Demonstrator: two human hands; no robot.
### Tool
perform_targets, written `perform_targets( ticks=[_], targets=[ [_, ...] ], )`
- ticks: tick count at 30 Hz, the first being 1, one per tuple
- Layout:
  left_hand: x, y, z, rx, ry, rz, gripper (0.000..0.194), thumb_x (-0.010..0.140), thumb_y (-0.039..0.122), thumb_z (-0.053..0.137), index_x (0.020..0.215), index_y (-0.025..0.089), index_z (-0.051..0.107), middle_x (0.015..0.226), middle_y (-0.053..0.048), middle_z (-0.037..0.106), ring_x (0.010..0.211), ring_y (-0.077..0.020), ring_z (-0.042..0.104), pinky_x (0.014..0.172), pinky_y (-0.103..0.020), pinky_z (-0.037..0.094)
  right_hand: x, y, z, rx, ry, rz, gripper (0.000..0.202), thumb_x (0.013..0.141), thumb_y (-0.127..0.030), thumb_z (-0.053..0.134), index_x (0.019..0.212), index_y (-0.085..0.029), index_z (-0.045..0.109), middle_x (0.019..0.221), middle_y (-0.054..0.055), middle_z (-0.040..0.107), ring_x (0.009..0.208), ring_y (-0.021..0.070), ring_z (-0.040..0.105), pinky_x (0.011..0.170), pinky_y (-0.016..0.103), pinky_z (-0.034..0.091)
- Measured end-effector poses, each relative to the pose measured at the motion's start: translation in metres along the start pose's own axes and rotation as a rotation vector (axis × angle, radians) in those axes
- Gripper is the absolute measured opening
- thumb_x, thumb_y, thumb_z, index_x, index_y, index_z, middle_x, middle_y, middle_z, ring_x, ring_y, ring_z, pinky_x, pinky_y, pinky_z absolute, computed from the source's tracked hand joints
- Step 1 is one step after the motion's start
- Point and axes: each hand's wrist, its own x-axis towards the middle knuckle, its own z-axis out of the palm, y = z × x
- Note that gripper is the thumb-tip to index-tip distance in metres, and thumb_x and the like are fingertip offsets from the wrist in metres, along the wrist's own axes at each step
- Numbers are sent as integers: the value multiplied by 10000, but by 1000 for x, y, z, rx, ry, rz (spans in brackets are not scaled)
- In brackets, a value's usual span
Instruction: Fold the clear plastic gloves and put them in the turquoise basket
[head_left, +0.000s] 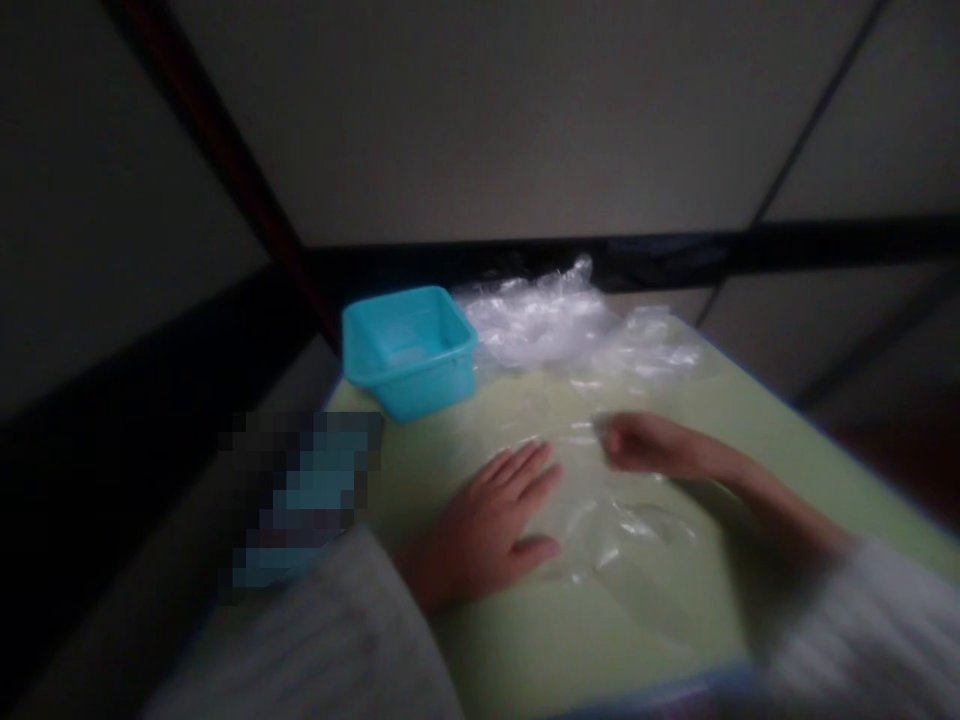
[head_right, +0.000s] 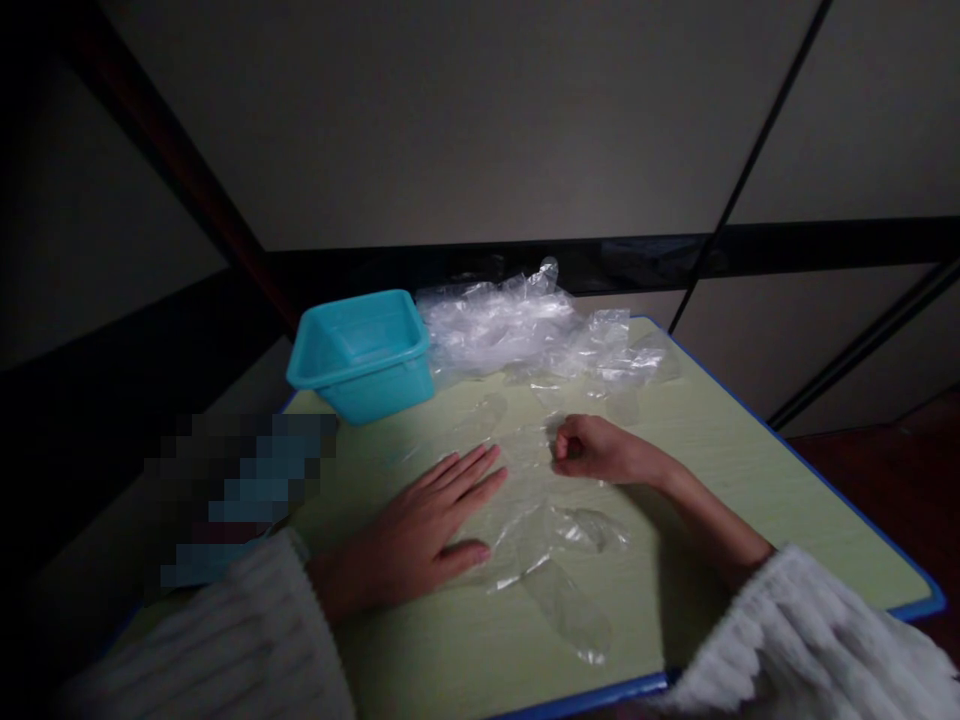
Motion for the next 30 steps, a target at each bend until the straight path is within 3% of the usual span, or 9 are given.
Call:
perform_targets(
  ticks=[6,11,17,23,30],
  targets=[
    [0,0,0,-5,7,-1,676,845,430,547,1422,200,279,1527,-89,166,1404,-235,127,1126,-417,154,-4,-21,-4,99,-26,-31,176,762,-299,590,729,-176,469,689,-11,542,625,117,494,571,250,403],
    [-1,0,0,-9,14,6,659,858,436,524,1422,199,279,1528,-88,165,1404,-230,126,1129,-408,147,-3,-15,1,257,-10,-50,301,747,-280,626,917,-196,393,674,-49,498,599,104,483,528,228,384],
    [-1,-1,1,-15,22,10,649,870,437,505,1428,208,264,1528,-84,169,1404,-231,128,1128,-417,145,-17,-13,-27,135,-6,34,404,732,-285,630,1043,-192,389,680,-39,529,587,113,500,512,238,402],
    [-1,-1,1,-16,25,9,642,873,444,500,1428,223,265,1527,-78,172,1403,-230,135,1128,-419,147,-31,-19,-52,51,38,94,401,728,-364,602,1036,-184,419,689,-21,525,592,123,489,530,258,407],
    [-1,-1,0,-25,18,2,641,868,427,516,1424,214,277,1526,-83,177,1402,-233,137,1130,-422,146,-25,-6,-49,-6,119,81,363,734,-438,613,951,-176,486,667,-12,535,575,126,509,509,255,421]
  ],
)
